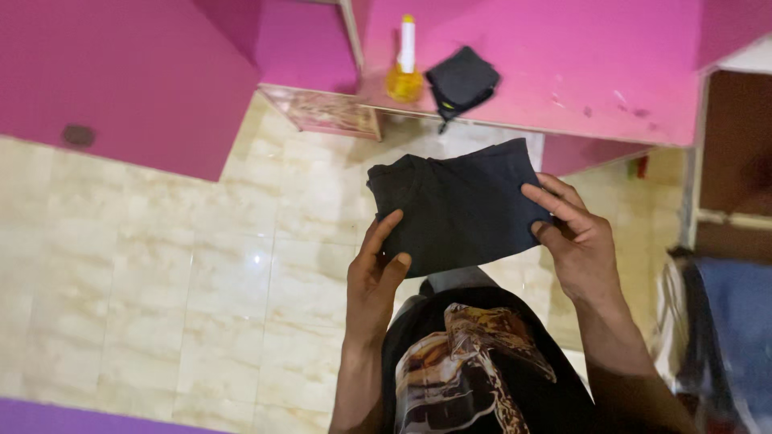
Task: The person wipes a pink closet shelf with a cloth while holding a spray bottle, then places several folded garments onto the shelf. The person handles a blue garment, a black and red garment, a black garment, a pink garment, and a red garment, placing each one on the shelf.
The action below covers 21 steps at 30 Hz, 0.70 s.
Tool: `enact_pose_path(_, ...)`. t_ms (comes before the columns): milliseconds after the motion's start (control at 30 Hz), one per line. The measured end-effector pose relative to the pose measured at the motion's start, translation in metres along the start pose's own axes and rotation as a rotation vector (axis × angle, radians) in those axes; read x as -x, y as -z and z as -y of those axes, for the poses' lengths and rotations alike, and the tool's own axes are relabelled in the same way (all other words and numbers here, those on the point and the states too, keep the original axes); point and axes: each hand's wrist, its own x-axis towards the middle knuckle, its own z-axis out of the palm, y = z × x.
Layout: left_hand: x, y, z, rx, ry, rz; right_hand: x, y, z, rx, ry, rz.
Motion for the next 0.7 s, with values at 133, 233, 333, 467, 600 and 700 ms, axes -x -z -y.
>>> enact_pose_path(133, -0.018, 0.027, -0.012, -0.028, -0.026, -0.157, -0.048, -0.038, 0.004, 0.009, 0.018, 0.131)
enact_pose_path(233, -0.034, 0.045, -0.026, -0.079, -0.016, -0.273, -0.091, -0.066, 0.008, 0.032, 0.084, 0.234)
enact_pose_path(333, -0.055, 0.066, -0.045, -0.115, 0.009, -0.376, -0.137, -0.102, 0.017, 0.044, 0.131, 0.316)
enact_pose_path(467, -0.098, 0.093, -0.066, -0.123, -0.010, -0.434, -0.197, -0.146, 0.036, 0.063, 0.169, 0.401)
enact_pose_path(600, -0.139, 0.113, -0.086, -0.164, -0.121, -0.441, -0.243, -0.182, 0.060, 0.181, 0.171, 0.415)
enact_pose_path(700, -0.169, 0.121, -0.100, -0.159, -0.206, -0.430, -0.273, -0.203, 0.074, 0.197, 0.385, 0.450)
